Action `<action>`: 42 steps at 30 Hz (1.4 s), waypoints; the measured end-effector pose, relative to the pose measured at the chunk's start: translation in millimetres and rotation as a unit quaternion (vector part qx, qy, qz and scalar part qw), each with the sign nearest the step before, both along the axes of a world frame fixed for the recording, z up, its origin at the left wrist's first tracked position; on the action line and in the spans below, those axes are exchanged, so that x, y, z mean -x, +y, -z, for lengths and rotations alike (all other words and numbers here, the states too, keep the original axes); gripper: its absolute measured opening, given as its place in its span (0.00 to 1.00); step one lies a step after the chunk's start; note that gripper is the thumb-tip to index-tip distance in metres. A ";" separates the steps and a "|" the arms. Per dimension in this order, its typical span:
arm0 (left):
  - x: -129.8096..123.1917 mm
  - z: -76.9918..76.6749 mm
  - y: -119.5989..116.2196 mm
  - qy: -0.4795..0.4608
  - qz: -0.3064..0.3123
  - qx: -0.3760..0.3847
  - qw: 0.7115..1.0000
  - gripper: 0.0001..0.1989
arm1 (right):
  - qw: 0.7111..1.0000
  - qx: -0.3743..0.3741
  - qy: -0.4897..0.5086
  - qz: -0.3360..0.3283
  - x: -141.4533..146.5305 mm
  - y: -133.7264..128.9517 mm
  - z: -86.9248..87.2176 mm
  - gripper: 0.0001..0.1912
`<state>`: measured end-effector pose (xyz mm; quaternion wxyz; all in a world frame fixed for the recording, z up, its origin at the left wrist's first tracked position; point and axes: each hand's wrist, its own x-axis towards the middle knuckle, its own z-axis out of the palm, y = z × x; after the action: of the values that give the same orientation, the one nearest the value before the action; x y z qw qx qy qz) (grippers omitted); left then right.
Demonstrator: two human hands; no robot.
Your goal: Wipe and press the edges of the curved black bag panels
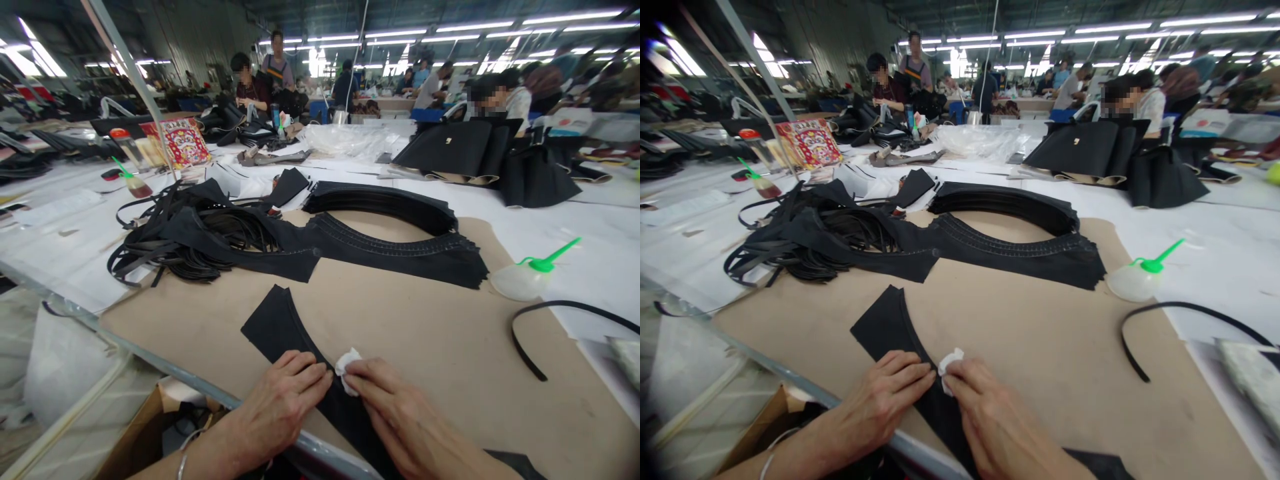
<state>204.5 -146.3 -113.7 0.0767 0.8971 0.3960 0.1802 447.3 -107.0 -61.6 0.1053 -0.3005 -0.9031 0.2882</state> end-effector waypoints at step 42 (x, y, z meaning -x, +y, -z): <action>-4.5 -4.0 1.2 -0.048 -0.006 -0.021 0.999 0.22 | 0.975 0.135 0.078 0.157 -30.1 12.4 -10.9 0.08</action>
<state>209.0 -145.1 -109.7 0.0753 0.8864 0.3937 0.2316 477.4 -94.6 -50.7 0.1785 -0.4267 -0.7863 0.4096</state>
